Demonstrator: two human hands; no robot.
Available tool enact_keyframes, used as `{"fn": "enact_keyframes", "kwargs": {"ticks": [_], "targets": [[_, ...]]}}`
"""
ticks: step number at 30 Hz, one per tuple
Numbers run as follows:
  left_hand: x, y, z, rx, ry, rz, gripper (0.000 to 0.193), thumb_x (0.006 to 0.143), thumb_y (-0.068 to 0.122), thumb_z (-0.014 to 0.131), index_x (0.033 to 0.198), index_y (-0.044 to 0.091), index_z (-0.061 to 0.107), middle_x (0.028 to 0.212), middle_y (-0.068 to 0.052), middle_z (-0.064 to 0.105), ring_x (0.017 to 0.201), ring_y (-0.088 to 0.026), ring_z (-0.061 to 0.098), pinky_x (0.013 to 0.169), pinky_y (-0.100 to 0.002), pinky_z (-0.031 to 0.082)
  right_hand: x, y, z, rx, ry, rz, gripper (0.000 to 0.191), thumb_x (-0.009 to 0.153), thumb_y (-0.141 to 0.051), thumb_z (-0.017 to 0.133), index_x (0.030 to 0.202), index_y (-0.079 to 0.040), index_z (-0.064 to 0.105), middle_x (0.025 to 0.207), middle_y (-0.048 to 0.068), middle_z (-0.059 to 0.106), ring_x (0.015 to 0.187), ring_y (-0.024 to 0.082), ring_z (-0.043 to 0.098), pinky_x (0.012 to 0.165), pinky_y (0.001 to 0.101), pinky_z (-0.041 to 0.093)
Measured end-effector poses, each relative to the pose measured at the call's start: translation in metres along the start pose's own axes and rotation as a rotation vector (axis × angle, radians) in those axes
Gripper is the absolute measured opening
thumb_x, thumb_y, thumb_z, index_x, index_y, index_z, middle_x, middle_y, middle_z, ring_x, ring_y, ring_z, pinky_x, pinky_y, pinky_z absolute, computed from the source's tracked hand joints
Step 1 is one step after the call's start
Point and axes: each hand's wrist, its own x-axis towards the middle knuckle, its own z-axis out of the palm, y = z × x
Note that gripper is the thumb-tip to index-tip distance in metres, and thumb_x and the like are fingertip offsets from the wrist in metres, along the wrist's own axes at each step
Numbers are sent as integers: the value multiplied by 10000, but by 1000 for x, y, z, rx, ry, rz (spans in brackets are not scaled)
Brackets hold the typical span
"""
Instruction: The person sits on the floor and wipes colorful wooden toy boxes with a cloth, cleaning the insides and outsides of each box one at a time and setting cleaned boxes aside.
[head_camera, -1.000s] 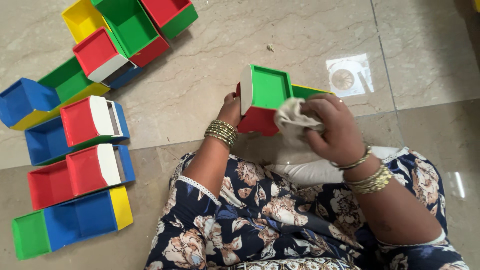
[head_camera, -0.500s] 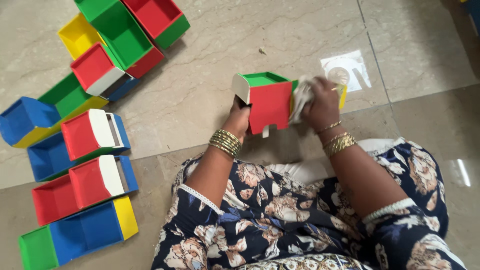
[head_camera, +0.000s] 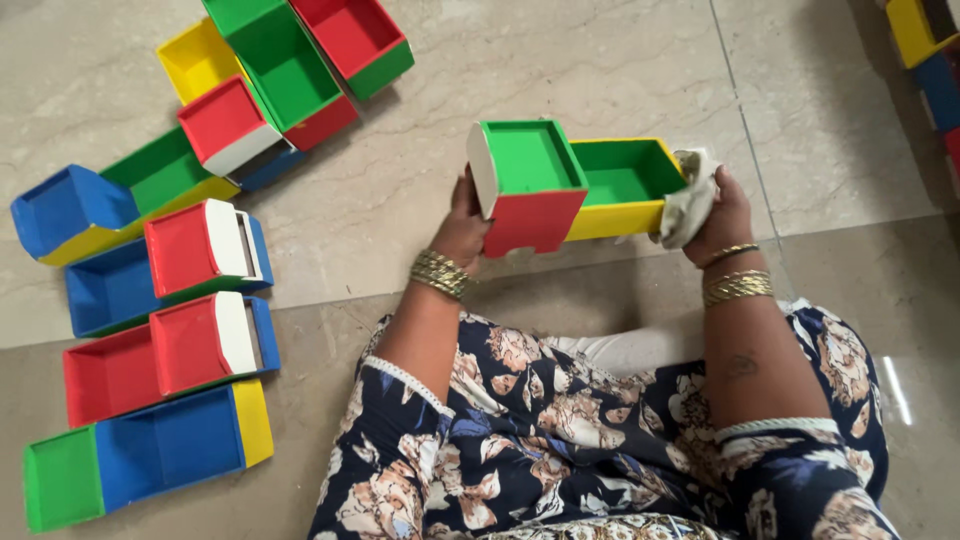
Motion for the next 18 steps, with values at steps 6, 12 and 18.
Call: {"fn": "enact_keyframes", "kwargs": {"ticks": [6, 12, 18], "targets": [[-13, 54, 2, 221, -4, -12, 828, 936, -124, 578, 1638, 197, 278, 1679, -57, 369, 1360, -214, 531, 1013, -349, 513, -13, 2, 0, -82, -158, -17, 587, 1101, -511, 431, 1524, -112, 513, 1368, 99, 654, 1157, 283, 650, 966, 476, 520], [-21, 75, 12, 421, -117, 82, 771, 1021, -118, 497, 1651, 216, 204, 1683, -48, 344, 1398, -185, 499, 1107, -337, 483, 3, 5, -15, 10, -165, -30, 610, 1123, -522, 404, 1522, -71, 505, 1402, 107, 658, 1243, 262, 645, 1072, 410, 523], [-23, 61, -1, 933, -17, 630, 876, 906, -155, 530, 1640, 113, 133, 1657, -177, 157, 1466, -327, 336, 1162, -420, 352, 10, 11, -15, 67, -183, 2, 636, 1090, -562, 393, 1468, -70, 531, 1344, 106, 670, 1180, 253, 653, 999, 386, 550]]}}
